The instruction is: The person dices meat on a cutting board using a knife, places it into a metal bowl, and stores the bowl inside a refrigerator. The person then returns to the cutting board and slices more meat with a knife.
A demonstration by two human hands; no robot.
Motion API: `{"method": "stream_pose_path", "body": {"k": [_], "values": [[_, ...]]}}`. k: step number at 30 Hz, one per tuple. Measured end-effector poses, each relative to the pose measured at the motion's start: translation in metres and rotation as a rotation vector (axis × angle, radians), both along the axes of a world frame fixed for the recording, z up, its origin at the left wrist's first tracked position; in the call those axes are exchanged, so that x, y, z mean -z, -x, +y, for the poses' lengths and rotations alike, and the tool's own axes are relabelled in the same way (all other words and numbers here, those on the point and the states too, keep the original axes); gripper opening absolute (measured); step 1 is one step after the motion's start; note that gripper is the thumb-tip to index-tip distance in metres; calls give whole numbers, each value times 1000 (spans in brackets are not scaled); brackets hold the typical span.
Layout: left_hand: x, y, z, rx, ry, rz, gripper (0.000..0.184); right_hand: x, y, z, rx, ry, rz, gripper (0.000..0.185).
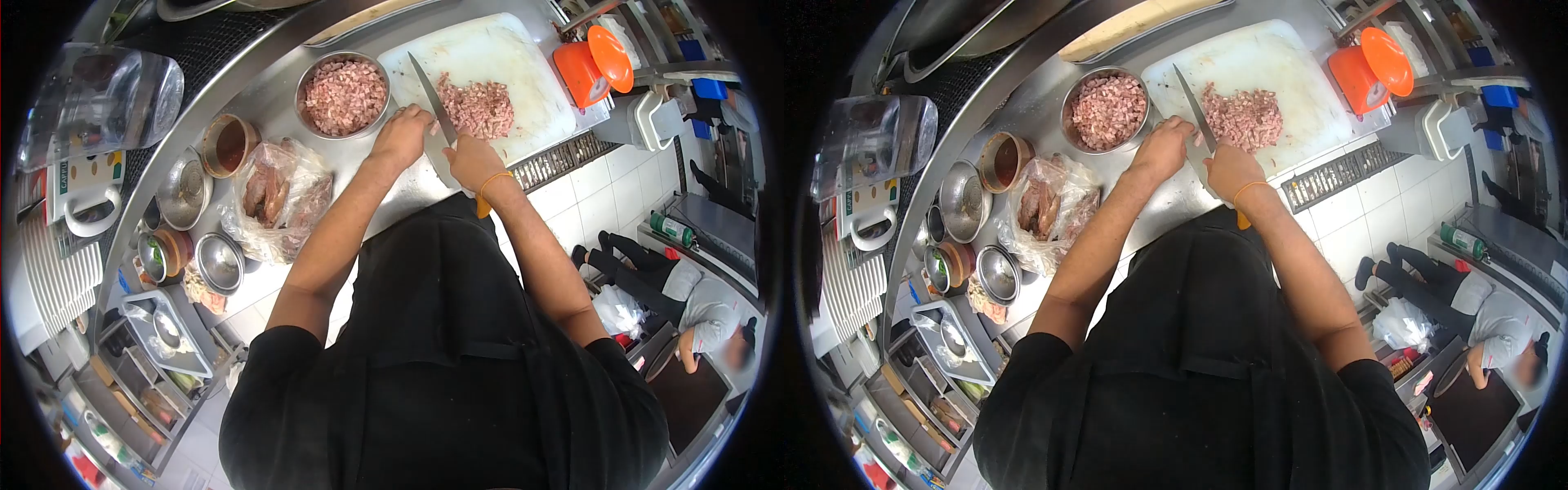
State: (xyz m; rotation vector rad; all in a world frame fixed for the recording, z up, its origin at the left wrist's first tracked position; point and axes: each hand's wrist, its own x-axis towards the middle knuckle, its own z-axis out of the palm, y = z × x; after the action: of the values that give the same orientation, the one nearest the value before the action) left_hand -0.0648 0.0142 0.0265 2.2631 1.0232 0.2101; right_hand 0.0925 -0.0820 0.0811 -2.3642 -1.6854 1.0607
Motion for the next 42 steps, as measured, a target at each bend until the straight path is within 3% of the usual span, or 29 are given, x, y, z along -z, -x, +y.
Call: {"method": "stream_pose_path", "body": {"k": [10,14,18,22,25,26,29,30,32,39,42], "values": [[9,-8,-4,22,-53,-16,21,25,21,-18,85,43,14,42],[13,-11,-5,69,-91,-34,19,43,11,5,118,-64,67,41],[10,-9,-5,117,-131,-63,18,26,-11,10,80,-73,94,40],[21,-23,-8,19,-40,-133,14,-5,-46,-36,206,-140,60,41],[40,-44,-15,-166,-221,-372,14,-12,-80,-76,351,-109,19,42],[48,-48,-14,-170,-218,-397,30,19,-94,-98,404,-294,-33,41],[40,-77,-21,-260,-322,-366,54,12,-113,-134,750,-94,194,39],[39,-84,-20,-237,-300,-235,76,21,-117,-147,751,-113,202,39],[46,-103,-17,-173,-354,-177,80,48,-120,-171,748,-152,221,41],[31,-157,-49,-184,-396,-193,84,49,-100,-156,568,-80,366,44],[32,-173,-52,-218,-437,-170,73,54,-97,-136,479,-82,422,42]]}}
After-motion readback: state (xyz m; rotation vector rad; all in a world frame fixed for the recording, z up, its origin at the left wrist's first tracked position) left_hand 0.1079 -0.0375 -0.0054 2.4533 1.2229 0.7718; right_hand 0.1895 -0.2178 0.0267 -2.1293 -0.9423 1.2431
